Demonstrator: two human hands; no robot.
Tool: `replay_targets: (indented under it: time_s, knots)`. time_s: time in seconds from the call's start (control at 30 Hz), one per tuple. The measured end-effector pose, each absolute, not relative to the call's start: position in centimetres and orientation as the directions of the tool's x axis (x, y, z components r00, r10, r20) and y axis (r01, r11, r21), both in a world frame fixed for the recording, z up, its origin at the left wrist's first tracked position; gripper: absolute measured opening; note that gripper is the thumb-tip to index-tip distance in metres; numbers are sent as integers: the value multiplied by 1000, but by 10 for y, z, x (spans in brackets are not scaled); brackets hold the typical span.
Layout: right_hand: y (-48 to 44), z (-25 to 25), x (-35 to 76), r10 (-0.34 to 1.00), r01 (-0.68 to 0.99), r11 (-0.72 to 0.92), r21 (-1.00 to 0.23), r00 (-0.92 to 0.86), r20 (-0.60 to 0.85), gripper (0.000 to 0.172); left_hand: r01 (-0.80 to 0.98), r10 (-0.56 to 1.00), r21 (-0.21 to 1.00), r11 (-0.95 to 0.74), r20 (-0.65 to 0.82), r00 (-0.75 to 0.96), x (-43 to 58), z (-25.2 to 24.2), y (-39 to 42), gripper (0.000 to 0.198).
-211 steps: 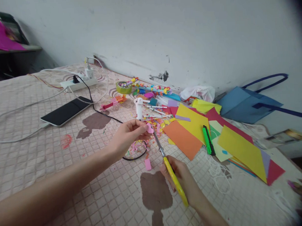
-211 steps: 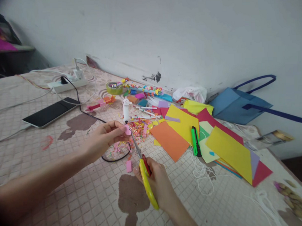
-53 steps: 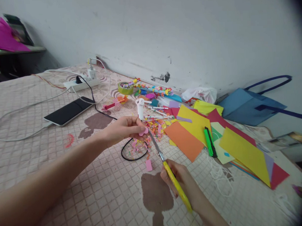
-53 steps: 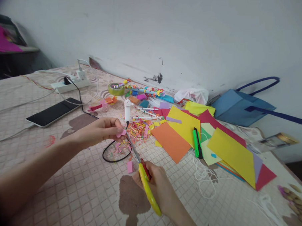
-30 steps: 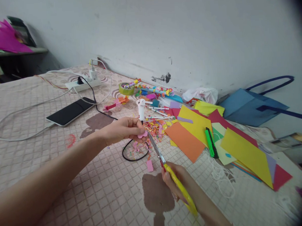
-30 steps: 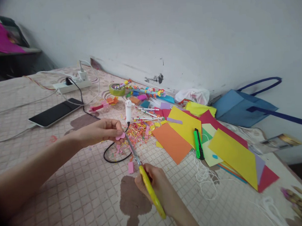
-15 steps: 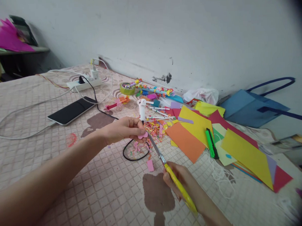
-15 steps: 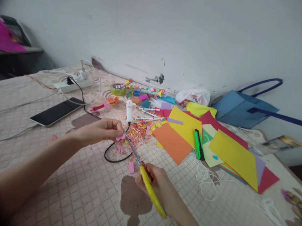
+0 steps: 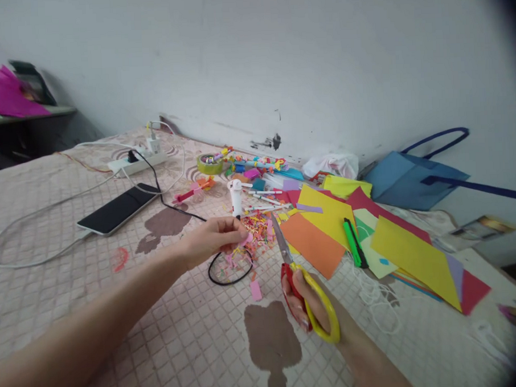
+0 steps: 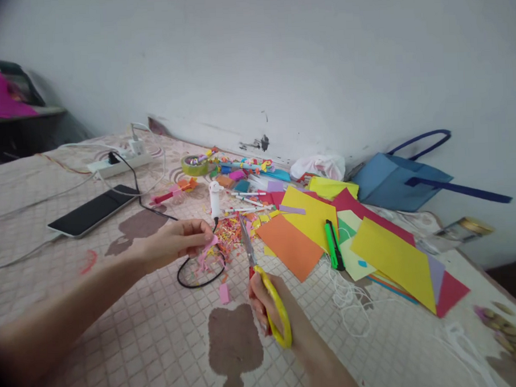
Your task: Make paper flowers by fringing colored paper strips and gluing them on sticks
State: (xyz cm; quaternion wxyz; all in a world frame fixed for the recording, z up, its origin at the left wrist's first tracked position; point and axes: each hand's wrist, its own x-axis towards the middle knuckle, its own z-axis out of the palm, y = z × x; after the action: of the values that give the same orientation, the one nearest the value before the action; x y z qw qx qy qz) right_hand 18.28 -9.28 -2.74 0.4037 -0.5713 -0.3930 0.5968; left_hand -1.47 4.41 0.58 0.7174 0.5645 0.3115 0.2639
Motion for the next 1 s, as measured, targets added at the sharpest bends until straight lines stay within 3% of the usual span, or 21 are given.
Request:
replay_targets:
  time_s: [0.17, 0.3, 0.37, 0.57, 0.8, 1.0]
  knots:
    - [-87, -36, 187, 932, -286, -362, -887, -88, -352, 54, -81, 697, 941, 329, -184, 693, -8, 2, 33, 20]
    - [-85, -35, 187, 945, -331, -325, -886, -83, -315, 60, -140, 672, 891, 432, -214, 709, -2, -1, 23, 20]
    - [-85, -33, 186, 953, -292, -300, -908, -63, -295, 58, -151, 674, 866, 476, -249, 695, 1, -2, 17, 20]
    - [-89, -23, 179, 990, -24, -115, -993, 74, -116, 30, -153, 687, 860, 487, -269, 676, 8, -5, 0, 21]
    - [-92, -18, 171, 981, 56, -49, -997, 189, -38, 25, -143, 702, 904, 403, -204, 683, 17, -12, -20, 21]
    - [-90, -17, 172, 972, 144, -3, -990, 231, 31, 20, -48, 699, 928, 369, -244, 672, 23, -14, -27, 26]
